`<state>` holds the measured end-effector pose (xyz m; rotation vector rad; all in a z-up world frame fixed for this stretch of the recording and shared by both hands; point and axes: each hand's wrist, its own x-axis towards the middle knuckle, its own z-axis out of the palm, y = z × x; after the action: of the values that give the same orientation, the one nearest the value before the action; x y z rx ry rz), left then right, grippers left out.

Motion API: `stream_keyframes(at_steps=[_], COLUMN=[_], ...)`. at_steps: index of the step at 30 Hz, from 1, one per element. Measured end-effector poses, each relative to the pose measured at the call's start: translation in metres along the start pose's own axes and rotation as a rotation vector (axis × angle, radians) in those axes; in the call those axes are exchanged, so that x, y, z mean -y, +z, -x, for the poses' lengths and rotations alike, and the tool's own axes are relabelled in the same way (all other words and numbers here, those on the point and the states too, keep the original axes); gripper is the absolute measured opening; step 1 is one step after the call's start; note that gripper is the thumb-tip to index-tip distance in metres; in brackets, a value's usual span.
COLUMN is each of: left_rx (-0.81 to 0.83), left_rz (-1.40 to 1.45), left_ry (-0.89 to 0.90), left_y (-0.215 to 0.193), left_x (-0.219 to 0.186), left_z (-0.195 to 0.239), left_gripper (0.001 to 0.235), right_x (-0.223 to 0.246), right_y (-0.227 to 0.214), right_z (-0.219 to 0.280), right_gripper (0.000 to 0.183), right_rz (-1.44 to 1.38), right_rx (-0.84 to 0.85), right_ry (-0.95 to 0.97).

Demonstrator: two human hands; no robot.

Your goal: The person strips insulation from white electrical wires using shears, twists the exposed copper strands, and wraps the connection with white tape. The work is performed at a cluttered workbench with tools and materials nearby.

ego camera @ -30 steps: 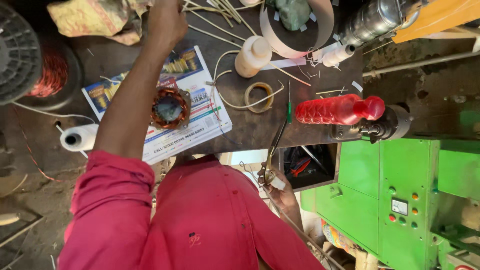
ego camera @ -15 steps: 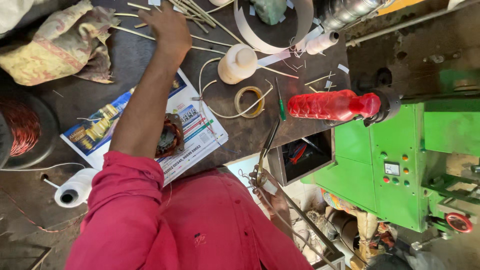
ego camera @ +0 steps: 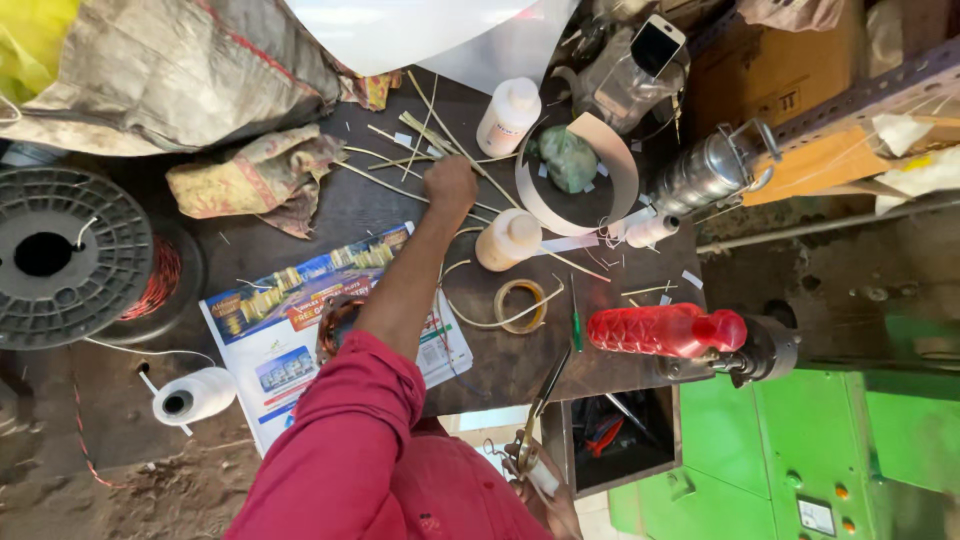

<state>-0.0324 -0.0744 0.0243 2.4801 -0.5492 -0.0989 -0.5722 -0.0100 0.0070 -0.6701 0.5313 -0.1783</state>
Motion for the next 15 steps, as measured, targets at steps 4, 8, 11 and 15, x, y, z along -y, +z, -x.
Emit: stream_keyframes(at_steps=[4, 8, 11, 15], left_rx=[0.018, -0.001, -0.003, -0.043], left_rz=[0.087, 0.152, 0.146, 0.066], left_ry=[-0.188, -0.343, -0.326, -0.180], left_y=[0.003, -0.017, -0.032, -0.065], left_x=[-0.004, -0.008, -0.003, 0.021], left_z=[-0.001, -0.011, -0.017, -0.025], left_gripper=[0.018, 0.027, 0.019, 0.021], right_x=[0.006, 0.018, 0.028, 0.039], right_y=[-0.007, -0.013, -0.017, -0.020], right_z=[0.016, 0.006, 0.008, 0.012], right_gripper=[0.075, 0.072, 0.068, 0.064], right_rz=[0.028, 0.060, 0.016, 0.054], right_rx=[-0.086, -0.139, -0.027, 0.027], right_ry=[0.057, 0.069, 0.085, 0.092])
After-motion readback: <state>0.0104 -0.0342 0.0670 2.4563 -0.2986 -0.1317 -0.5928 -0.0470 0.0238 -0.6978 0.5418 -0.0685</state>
